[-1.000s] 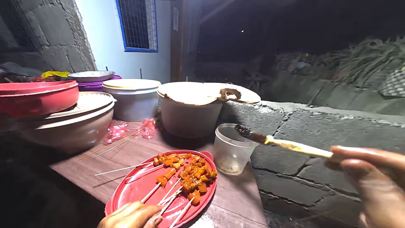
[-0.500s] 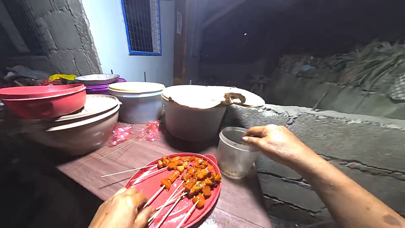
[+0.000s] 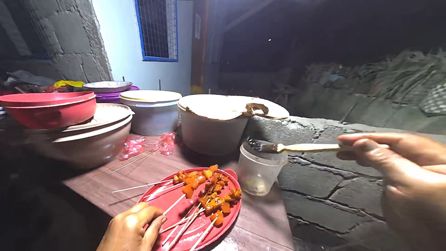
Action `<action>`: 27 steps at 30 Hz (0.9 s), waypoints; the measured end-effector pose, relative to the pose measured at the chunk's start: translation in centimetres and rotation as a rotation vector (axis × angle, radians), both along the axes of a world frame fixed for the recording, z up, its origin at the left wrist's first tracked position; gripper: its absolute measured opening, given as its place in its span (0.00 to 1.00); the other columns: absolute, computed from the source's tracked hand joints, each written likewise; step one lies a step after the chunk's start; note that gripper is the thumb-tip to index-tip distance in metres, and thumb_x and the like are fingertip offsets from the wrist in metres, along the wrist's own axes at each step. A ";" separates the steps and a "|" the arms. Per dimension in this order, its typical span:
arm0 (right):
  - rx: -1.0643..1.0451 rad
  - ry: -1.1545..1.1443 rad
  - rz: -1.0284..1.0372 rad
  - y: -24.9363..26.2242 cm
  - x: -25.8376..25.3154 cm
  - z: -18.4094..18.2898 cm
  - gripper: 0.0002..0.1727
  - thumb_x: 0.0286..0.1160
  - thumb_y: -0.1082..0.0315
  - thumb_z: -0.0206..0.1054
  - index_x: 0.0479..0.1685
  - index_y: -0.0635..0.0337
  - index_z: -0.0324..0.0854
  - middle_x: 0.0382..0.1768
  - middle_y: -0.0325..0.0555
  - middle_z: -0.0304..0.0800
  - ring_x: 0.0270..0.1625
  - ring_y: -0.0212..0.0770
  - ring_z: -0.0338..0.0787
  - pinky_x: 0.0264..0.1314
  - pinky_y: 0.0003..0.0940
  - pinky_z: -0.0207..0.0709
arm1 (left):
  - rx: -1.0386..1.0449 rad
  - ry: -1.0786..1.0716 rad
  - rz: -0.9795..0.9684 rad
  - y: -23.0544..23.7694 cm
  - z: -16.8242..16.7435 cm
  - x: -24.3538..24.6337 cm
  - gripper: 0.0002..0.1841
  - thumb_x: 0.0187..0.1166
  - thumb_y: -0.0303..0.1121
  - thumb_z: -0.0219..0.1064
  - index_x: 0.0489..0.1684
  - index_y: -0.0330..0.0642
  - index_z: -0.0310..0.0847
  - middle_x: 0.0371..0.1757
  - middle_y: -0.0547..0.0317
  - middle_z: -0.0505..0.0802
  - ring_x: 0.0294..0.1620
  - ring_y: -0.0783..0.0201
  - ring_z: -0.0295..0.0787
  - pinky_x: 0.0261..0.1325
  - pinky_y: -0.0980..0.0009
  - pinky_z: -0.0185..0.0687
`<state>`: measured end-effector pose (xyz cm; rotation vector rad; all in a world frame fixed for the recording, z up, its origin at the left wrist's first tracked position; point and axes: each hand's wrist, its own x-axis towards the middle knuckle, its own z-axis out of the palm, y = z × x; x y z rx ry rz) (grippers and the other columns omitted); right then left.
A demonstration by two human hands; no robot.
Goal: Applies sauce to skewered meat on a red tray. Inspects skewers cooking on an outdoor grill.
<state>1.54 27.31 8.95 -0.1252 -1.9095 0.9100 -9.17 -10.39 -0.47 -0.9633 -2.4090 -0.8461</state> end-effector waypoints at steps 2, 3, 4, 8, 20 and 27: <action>-0.006 0.009 0.064 -2.0 0.4 -0.5 0.11 0.85 0.69 0.59 0.53 0.60 0.86 0.41 0.30 0.93 0.42 0.24 0.91 0.52 0.24 0.87 | 0.045 -0.033 -0.052 0.1 0.4 0.5 0.11 0.79 0.37 0.67 0.37 0.44 0.95 0.33 0.59 0.94 0.36 0.72 0.89 0.42 0.77 0.83; -0.001 0.012 0.091 -2.9 0.4 -0.9 0.11 0.82 0.70 0.59 0.52 0.60 0.87 0.41 0.31 0.93 0.41 0.24 0.91 0.50 0.24 0.88 | 0.065 -0.049 -0.077 0.1 0.5 0.7 0.11 0.79 0.36 0.67 0.38 0.43 0.95 0.34 0.59 0.94 0.37 0.73 0.89 0.43 0.78 0.83; 0.009 0.012 0.119 -3.7 0.3 -1.5 0.11 0.80 0.70 0.61 0.51 0.60 0.88 0.41 0.32 0.93 0.41 0.26 0.92 0.50 0.25 0.89 | 0.082 -0.064 -0.100 0.2 0.6 0.8 0.10 0.79 0.35 0.67 0.38 0.42 0.95 0.34 0.59 0.94 0.37 0.73 0.89 0.44 0.78 0.82; 0.093 -0.018 0.162 -6.2 0.4 -4.1 0.11 0.78 0.66 0.65 0.47 0.58 0.92 0.42 0.36 0.93 0.45 0.30 0.91 0.51 0.27 0.88 | 0.131 -0.102 -0.137 0.6 0.2 1.0 0.10 0.79 0.34 0.68 0.38 0.42 0.95 0.35 0.60 0.95 0.39 0.75 0.88 0.46 0.80 0.82; 0.210 -0.022 0.287 -10.1 4.1 -7.1 0.12 0.86 0.66 0.63 0.44 0.65 0.90 0.37 0.47 0.90 0.52 0.34 0.84 0.63 0.26 0.73 | 0.170 -0.143 -0.134 1.8 -1.0 0.7 0.10 0.79 0.36 0.68 0.38 0.44 0.96 0.35 0.63 0.95 0.39 0.78 0.89 0.46 0.82 0.83; 0.204 0.011 0.157 -7.8 3.9 -6.7 0.12 0.87 0.65 0.63 0.46 0.64 0.89 0.42 0.43 0.91 0.53 0.26 0.85 0.63 0.23 0.77 | 0.186 -0.197 -0.200 1.7 -1.0 1.0 0.10 0.80 0.35 0.68 0.38 0.42 0.95 0.36 0.62 0.95 0.39 0.78 0.90 0.46 0.81 0.84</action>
